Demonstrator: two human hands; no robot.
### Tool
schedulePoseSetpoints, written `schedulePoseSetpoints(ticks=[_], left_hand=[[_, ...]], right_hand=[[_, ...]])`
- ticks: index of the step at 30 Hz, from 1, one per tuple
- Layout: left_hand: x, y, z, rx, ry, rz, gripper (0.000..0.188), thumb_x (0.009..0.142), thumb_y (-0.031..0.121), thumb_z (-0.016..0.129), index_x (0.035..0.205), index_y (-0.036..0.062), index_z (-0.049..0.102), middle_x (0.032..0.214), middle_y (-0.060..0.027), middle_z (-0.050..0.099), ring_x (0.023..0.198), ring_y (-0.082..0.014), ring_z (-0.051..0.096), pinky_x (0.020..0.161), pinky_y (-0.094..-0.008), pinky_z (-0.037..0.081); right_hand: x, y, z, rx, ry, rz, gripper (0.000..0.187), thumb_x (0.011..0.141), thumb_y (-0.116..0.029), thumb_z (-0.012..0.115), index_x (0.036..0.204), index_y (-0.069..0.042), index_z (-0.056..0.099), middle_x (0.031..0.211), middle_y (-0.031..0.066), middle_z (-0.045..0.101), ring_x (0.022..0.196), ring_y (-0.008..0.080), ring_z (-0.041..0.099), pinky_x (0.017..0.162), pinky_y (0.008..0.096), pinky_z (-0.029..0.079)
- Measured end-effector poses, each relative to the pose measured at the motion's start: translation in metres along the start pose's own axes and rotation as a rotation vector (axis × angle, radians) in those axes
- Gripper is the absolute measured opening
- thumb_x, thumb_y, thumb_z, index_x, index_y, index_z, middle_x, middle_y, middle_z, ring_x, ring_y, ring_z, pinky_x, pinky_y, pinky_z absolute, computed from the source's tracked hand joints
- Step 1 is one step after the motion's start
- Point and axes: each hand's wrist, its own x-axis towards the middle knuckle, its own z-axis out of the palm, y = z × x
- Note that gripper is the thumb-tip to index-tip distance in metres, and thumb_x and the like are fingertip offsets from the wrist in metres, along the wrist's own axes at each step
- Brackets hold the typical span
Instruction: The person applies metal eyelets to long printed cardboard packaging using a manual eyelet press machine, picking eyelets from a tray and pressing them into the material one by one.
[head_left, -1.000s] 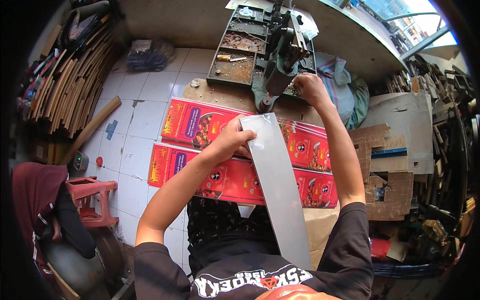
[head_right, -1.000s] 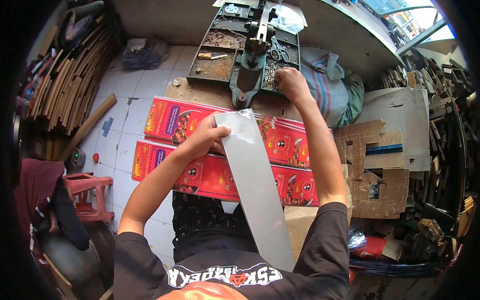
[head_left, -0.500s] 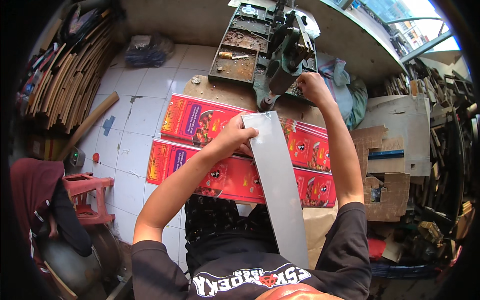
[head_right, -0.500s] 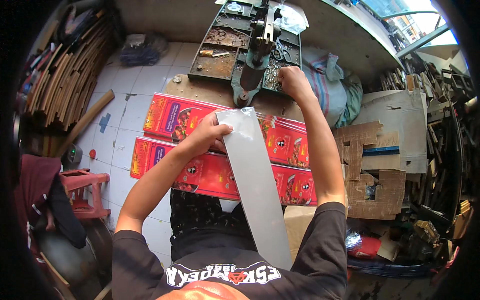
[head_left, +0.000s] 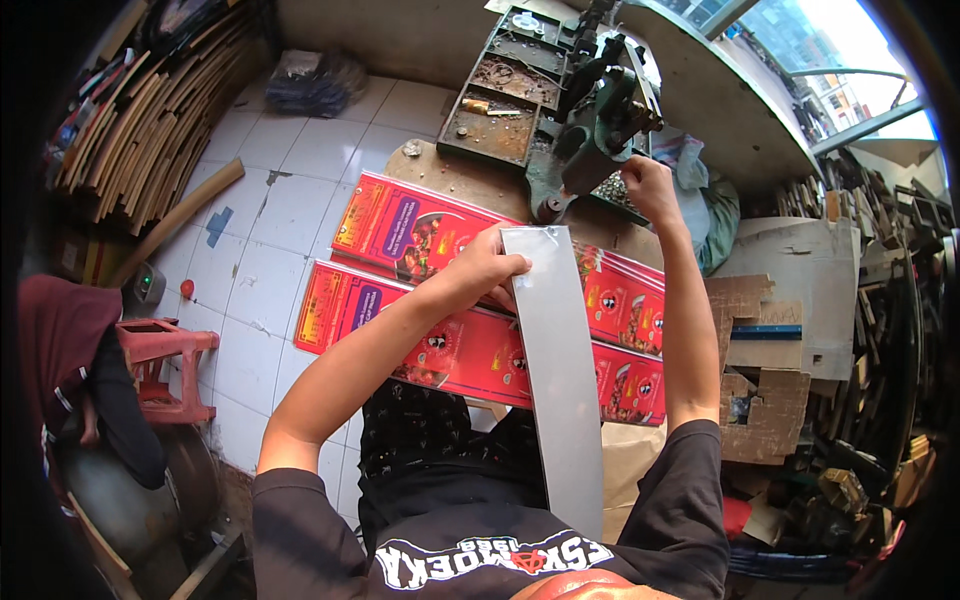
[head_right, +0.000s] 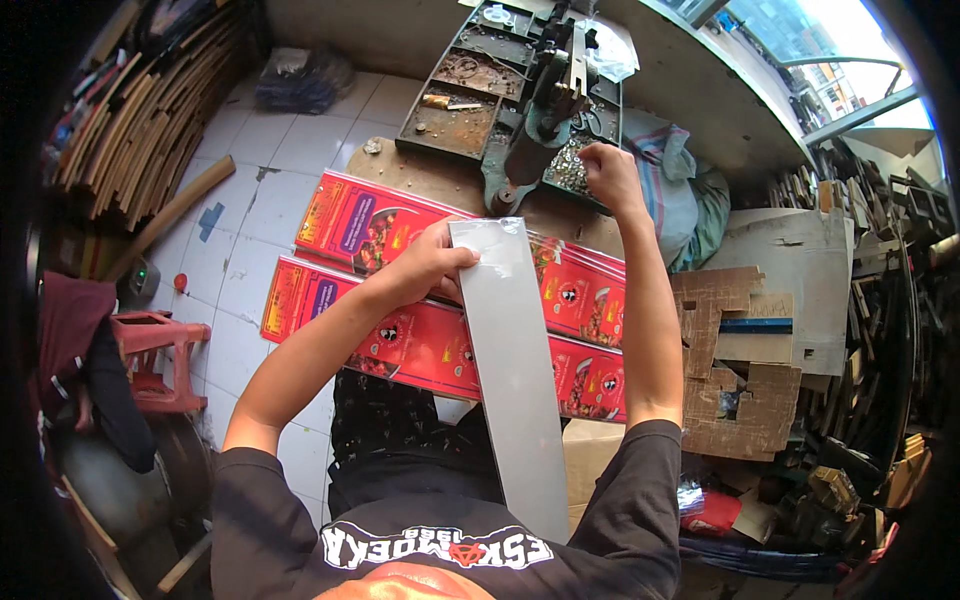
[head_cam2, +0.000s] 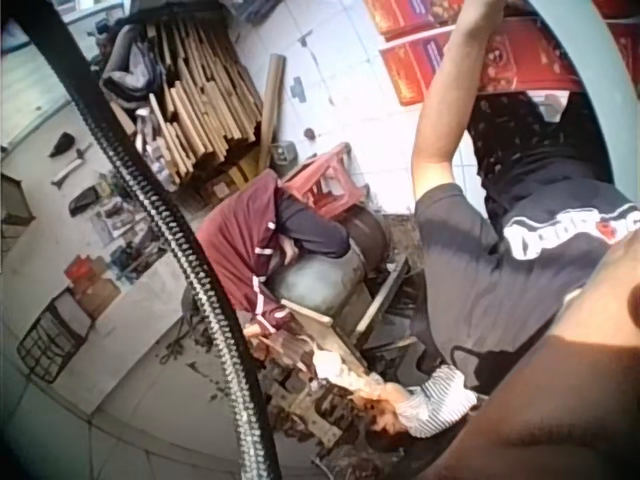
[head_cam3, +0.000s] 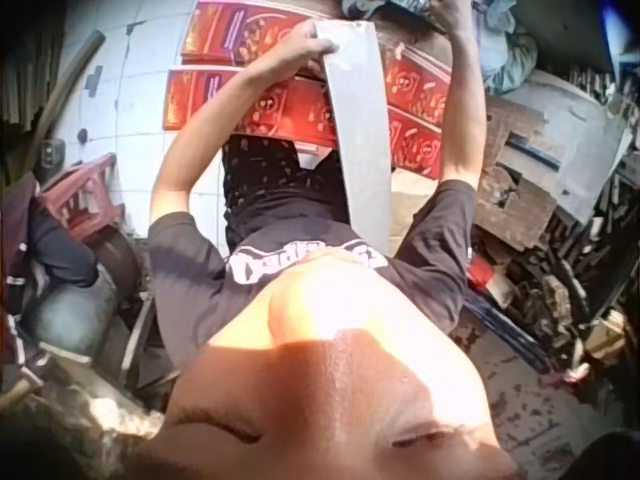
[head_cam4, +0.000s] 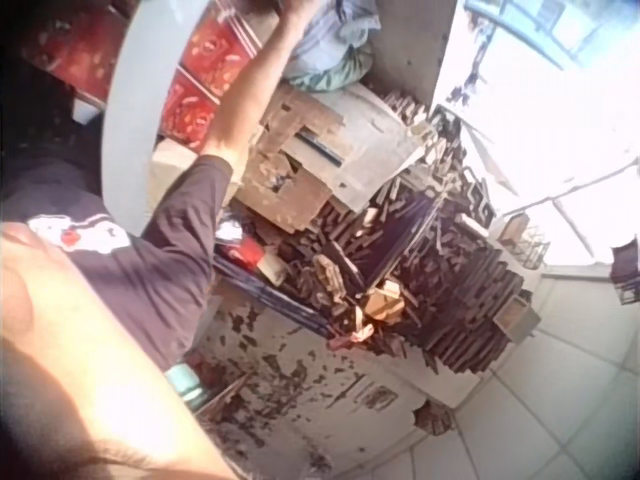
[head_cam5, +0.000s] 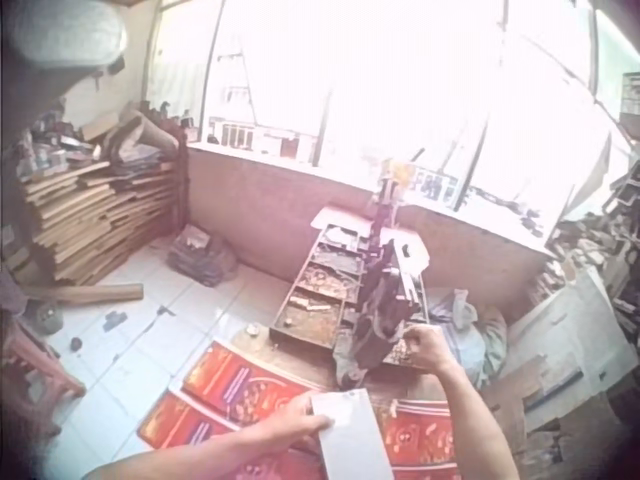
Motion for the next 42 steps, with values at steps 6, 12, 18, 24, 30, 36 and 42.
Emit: schedulePoseSetpoints(ticks=[6,12,18,24,30,36,42], left_hand=[[0.000,0.003,0.001,0.023,0.007,-0.010,0.047,0.086,0.012,0.057,0.128,-0.0051,0.046,0.103,-0.0144,0.065,0.083,-0.0214,0.071,0.061,-0.0327,0.063],[-0.002,0.006,0.003,0.010,0.021,0.004,0.042,0.085,0.010,0.055,0.124,-0.0063,0.049,0.100,-0.0146,0.067,0.082,-0.0225,0.072,0.060,-0.0344,0.064],[0.002,-0.001,-0.004,0.015,-0.027,-0.007,0.050,0.086,0.014,0.059,0.131,-0.0033,0.046,0.105,-0.0136,0.066,0.084,-0.0208,0.072,0.062,-0.0322,0.063],[0.003,-0.005,-0.004,-0.014,-0.017,0.005,0.049,0.086,0.014,0.059,0.130,-0.0036,0.046,0.104,-0.0133,0.066,0.083,-0.0208,0.072,0.060,-0.0320,0.063],[0.000,0.000,-0.003,0.003,-0.004,-0.015,0.048,0.087,0.016,0.060,0.129,-0.0032,0.046,0.103,-0.0125,0.066,0.082,-0.0194,0.072,0.059,-0.0301,0.063],[-0.001,0.000,-0.002,-0.001,-0.025,-0.009,0.048,0.088,0.017,0.060,0.129,-0.0018,0.047,0.103,-0.0120,0.066,0.080,-0.0182,0.071,0.058,-0.0276,0.061],[-0.001,0.000,-0.003,0.020,0.000,-0.017,0.046,0.088,0.017,0.060,0.128,-0.0013,0.047,0.103,-0.0117,0.066,0.079,-0.0174,0.071,0.058,-0.0270,0.061]], right_hand=[[-0.001,-0.003,0.012,-0.281,-0.059,-0.023,0.022,0.085,-0.014,0.067,0.106,-0.012,0.072,0.102,0.0135,0.065,0.102,0.0343,0.063,0.090,0.0445,0.051],[0.009,0.004,0.015,-0.206,-0.067,-0.081,0.014,0.081,-0.010,0.068,0.094,-0.007,0.072,0.095,0.0148,0.068,0.094,0.0345,0.066,0.085,0.0447,0.052],[0.007,-0.003,0.011,-0.108,0.026,-0.069,0.011,0.080,-0.009,0.067,0.089,-0.005,0.073,0.093,0.0147,0.071,0.091,0.0320,0.067,0.084,0.0418,0.052],[0.001,-0.013,0.007,-0.039,0.094,-0.039,0.011,0.082,-0.011,0.068,0.090,-0.005,0.072,0.088,0.0138,0.071,0.085,0.0299,0.069,0.079,0.0394,0.053],[-0.018,-0.052,0.006,0.256,0.022,-0.106,0.013,0.082,-0.009,0.071,0.092,-0.001,0.071,0.080,0.0117,0.070,0.068,0.0175,0.066,0.066,0.0298,0.052],[-0.041,-0.076,0.019,0.465,-0.078,-0.168,0.016,0.084,-0.008,0.072,0.100,-0.002,0.071,0.080,0.0037,0.070,0.066,0.0055,0.059,0.061,0.0256,0.050],[-0.043,-0.078,0.023,0.548,-0.122,-0.165,0.018,0.082,-0.006,0.076,0.098,-0.003,0.072,0.080,0.0022,0.070,0.067,0.0050,0.060,0.062,0.0239,0.051]])
